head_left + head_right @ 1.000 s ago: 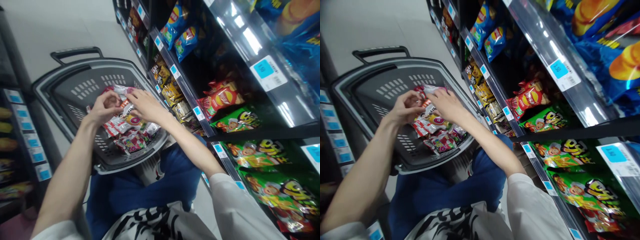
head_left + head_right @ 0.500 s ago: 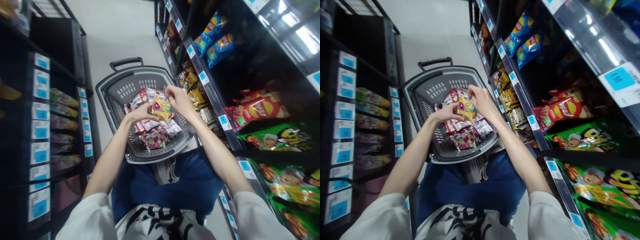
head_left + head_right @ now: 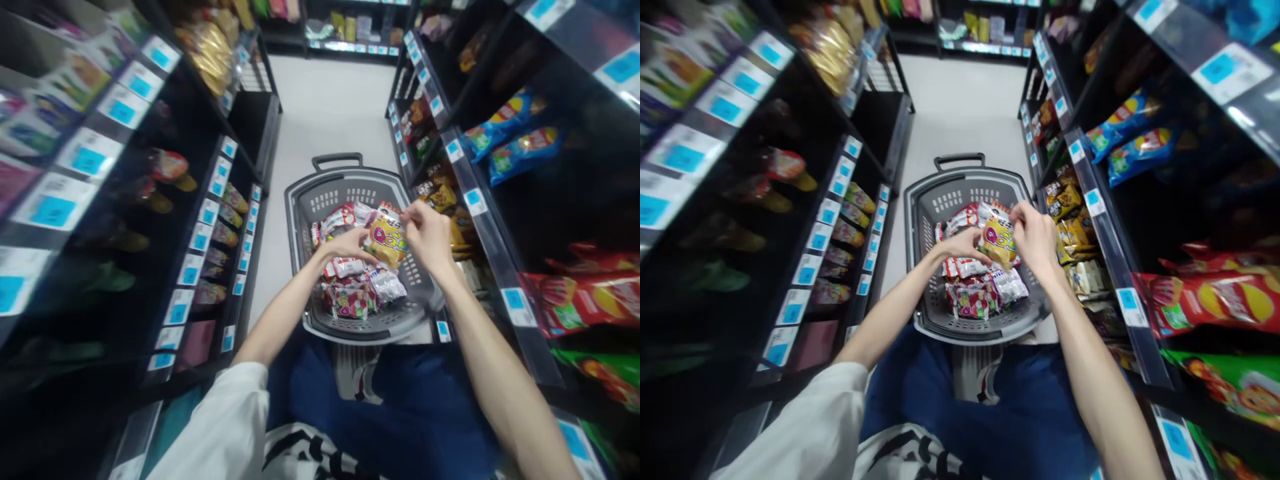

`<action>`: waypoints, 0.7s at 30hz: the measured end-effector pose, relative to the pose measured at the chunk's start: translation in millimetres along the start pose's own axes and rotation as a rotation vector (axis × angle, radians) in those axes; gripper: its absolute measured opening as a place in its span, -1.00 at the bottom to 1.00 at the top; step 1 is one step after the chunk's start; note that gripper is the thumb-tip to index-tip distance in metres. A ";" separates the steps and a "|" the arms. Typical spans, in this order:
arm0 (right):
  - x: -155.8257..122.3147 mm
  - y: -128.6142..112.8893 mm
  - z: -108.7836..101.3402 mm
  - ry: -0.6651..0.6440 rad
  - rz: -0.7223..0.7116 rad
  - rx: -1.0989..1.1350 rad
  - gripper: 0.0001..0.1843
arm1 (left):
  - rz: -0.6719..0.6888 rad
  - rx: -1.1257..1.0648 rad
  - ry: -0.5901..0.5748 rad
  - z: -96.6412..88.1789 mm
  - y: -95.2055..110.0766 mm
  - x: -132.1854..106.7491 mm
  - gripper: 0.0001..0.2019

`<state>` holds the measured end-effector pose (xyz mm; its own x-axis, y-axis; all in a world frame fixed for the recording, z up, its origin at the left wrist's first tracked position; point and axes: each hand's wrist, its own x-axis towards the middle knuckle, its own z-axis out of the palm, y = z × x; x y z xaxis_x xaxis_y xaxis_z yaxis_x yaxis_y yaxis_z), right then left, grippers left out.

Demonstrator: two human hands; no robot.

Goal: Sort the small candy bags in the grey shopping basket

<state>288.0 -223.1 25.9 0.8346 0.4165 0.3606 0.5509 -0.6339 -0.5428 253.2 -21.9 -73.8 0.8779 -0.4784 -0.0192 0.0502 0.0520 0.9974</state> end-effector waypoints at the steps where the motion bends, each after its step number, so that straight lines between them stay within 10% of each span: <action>1: -0.1 -0.1 0.1 -0.008 -0.003 -0.030 -0.84 | 0.007 0.011 -0.006 -0.8 -2.1 0.9 -0.35; 21: 0.8 -14.9 15.3 -0.111 0.046 -0.096 -0.75 | 0.105 0.284 0.057 -5.1 -17.1 6.0 -0.48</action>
<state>280.5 -203.4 22.6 0.8570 0.4518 0.2478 0.5138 -0.7112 -0.4798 260.0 -21.2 -91.3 0.8968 -0.4334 0.0887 -0.1701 -0.1527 0.9735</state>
